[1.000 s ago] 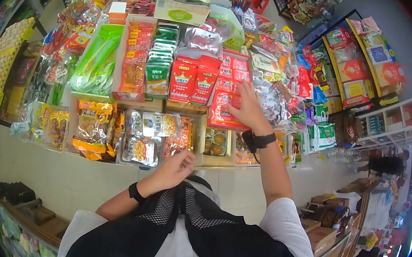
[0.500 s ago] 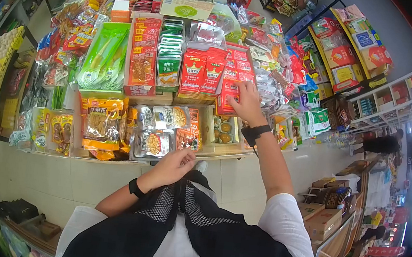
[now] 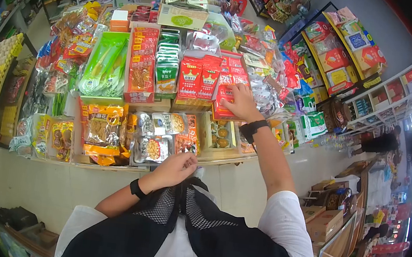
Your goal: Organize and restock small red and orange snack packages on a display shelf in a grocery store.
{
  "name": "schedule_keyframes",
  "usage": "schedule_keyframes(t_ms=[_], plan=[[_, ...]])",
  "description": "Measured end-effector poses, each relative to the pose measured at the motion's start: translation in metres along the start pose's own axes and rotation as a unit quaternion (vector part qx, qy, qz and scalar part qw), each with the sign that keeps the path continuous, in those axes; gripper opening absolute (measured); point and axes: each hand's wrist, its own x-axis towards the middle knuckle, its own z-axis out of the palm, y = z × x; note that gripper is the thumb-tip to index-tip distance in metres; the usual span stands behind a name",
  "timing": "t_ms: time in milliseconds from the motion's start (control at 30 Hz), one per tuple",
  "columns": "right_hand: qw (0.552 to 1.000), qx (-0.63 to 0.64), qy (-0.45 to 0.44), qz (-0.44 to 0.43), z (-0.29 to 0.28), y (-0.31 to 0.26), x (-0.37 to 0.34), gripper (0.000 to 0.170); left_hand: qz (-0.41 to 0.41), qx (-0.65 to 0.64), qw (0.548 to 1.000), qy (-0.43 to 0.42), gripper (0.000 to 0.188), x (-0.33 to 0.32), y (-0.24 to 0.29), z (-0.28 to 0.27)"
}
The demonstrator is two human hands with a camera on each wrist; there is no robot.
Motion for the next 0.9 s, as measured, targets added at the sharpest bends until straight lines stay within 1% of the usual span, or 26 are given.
schedule_keyframes(t_ms=[67, 100, 167, 200, 267, 300, 367, 400, 467, 500, 633, 700, 733, 800, 867, 900], plan=[[0.997, 0.013, -0.071, -0.007, -0.006, 0.004, 0.003, 0.067, 0.003, -0.004, 1.0, 0.008, 0.017, -0.003, -0.001, -0.002], [0.997, 0.014, -0.072, -0.008, -0.009, 0.007, 0.003, 0.067, 0.002, -0.005, 1.0, 0.008, 0.017, -0.004, -0.003, -0.003], [0.992, 0.027, -0.117, -0.029, -0.014, 0.013, 0.005, 0.072, -0.001, 0.004, 1.0, 0.025, 0.017, -0.006, -0.01, -0.004], [0.992, 0.028, -0.119, -0.03, -0.016, 0.011, 0.005, 0.072, -0.002, 0.003, 1.0, 0.026, 0.017, -0.007, -0.012, -0.006], [0.986, 0.016, -0.16, -0.033, -0.022, 0.008, 0.006, 0.072, 0.004, -0.01, 0.999, 0.036, 0.021, -0.008, -0.013, -0.007], [0.986, 0.014, -0.162, -0.034, -0.027, 0.005, 0.009, 0.072, 0.005, -0.012, 0.999, 0.037, 0.021, -0.007, -0.013, -0.008], [0.98, -0.002, -0.197, -0.025, -0.036, -0.002, 0.013, 0.071, 0.004, -0.011, 0.999, 0.038, 0.021, -0.009, -0.013, -0.009], [0.98, -0.001, -0.199, -0.024, -0.037, -0.003, 0.013, 0.071, 0.002, -0.013, 0.999, 0.037, 0.021, -0.01, -0.012, -0.008], [0.982, 0.047, -0.18, -0.022, -0.04, -0.001, 0.015, 0.068, -0.001, -0.021, 0.999, 0.029, 0.014, -0.011, -0.009, -0.008], [0.987, 0.035, -0.146, -0.053, -0.044, -0.003, 0.016, 0.07, 0.0, -0.021, 0.999, 0.029, 0.014, -0.013, -0.009, -0.009], [0.984, 0.05, -0.167, -0.027, -0.062, -0.003, 0.018, 0.07, 0.006, -0.014, 0.999, 0.033, 0.016, -0.015, -0.009, -0.01], [0.987, 0.059, -0.15, -0.024, -0.064, 0.003, 0.02, 0.075, 0.005, -0.014, 0.999, 0.035, 0.018, -0.016, -0.009, -0.009], [0.987, 0.06, -0.151, -0.024, -0.063, 0.008, 0.021, 0.075, 0.004, -0.015, 0.999, 0.036, 0.018, -0.017, -0.009, -0.008], [0.989, 0.068, -0.12, -0.045, -0.063, 0.011, 0.022, 0.075, 0.002, -0.016, 0.999, 0.036, 0.018, -0.022, -0.011, -0.008], [0.988, 0.067, -0.132, -0.035, -0.066, 0.014, 0.026, 0.077, 0.024, -0.019, 0.999, 0.045, 0.018, -0.027, -0.014, -0.007], [0.99, 0.031, -0.13, -0.043, -0.067, 0.015, 0.03, 0.079, 0.022, -0.02, 0.999, 0.045, 0.018, -0.029, -0.014, -0.008]])
